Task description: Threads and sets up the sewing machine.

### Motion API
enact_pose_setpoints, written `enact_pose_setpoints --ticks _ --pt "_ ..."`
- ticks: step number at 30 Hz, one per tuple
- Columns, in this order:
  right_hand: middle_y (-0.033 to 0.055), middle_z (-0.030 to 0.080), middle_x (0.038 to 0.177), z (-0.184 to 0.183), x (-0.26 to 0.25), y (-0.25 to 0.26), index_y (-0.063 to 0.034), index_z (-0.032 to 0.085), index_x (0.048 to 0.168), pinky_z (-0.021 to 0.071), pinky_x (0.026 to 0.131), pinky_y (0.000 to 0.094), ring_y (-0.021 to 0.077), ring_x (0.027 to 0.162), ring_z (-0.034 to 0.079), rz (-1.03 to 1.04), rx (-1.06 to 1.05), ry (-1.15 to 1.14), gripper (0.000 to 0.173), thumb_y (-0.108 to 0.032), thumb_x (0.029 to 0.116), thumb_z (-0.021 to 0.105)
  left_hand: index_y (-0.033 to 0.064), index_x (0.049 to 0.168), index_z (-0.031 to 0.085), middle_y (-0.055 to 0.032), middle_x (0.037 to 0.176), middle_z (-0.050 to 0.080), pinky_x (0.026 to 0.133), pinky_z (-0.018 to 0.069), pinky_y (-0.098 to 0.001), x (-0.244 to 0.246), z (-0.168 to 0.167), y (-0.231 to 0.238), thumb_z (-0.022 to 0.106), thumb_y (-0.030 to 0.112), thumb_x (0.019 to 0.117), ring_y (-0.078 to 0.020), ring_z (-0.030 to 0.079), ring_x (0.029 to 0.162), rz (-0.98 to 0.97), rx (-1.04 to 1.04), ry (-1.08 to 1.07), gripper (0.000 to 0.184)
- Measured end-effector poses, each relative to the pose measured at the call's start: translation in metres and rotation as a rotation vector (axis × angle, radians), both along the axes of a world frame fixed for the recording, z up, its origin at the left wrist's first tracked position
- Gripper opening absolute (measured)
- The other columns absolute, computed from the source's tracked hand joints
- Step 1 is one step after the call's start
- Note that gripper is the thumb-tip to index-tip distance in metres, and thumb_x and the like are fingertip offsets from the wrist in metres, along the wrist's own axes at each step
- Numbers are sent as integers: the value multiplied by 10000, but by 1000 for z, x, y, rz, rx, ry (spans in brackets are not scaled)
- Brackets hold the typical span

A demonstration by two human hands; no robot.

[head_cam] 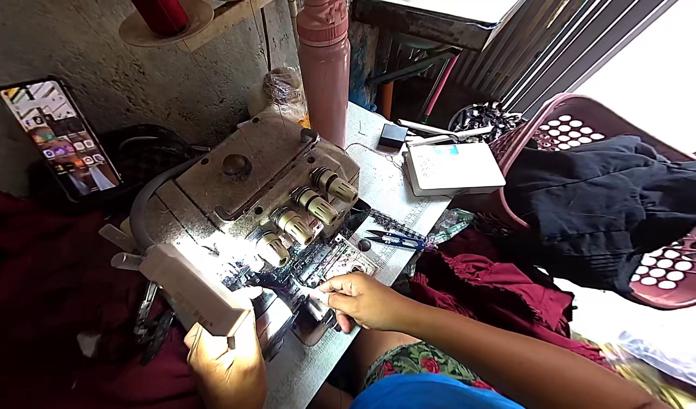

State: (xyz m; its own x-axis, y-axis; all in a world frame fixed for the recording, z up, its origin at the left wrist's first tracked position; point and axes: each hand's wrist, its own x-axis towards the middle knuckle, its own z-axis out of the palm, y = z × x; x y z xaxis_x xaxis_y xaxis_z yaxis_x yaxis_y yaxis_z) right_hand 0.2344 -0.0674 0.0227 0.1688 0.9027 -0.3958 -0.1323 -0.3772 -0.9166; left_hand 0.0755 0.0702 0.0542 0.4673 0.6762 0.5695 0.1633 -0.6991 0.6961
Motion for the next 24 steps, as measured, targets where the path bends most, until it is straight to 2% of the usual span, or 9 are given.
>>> enact_pose_setpoints --ticks 7,12,15,24 --pt "-55 562 630 -1 -3 0 -51 654 1288 408 484 177 -2 474 470 -24 44 -12 309 -187 1095 455 -9 892 695 74 858 684 828 414 -131 0 0 0 484 76 950 109 560 848 -11 -4 -14 235" --pt "-55 553 632 4 -5 0 -34 653 1267 387 466 166 -11 469 457 -27 71 21 301 -169 1094 448 -15 887 683 81 868 682 810 434 -113 0 0 0 476 59 940 111 569 848 -16 -24 -27 227" --pt "-53 562 620 6 -5 -2 -25 634 1259 320 416 152 -22 430 415 -20 28 108 286 -165 1099 443 -7 890 678 89 877 687 797 469 -99 1 -1 0 472 48 941 112 595 853 -32 -33 -46 219" --pt "-46 559 617 1 -1 2 -15 621 1271 331 408 151 -16 419 418 -18 16 174 291 -165 1105 436 -27 897 686 94 885 683 799 472 -85 2 0 0 467 25 939 123 595 864 -51 -24 -57 229"
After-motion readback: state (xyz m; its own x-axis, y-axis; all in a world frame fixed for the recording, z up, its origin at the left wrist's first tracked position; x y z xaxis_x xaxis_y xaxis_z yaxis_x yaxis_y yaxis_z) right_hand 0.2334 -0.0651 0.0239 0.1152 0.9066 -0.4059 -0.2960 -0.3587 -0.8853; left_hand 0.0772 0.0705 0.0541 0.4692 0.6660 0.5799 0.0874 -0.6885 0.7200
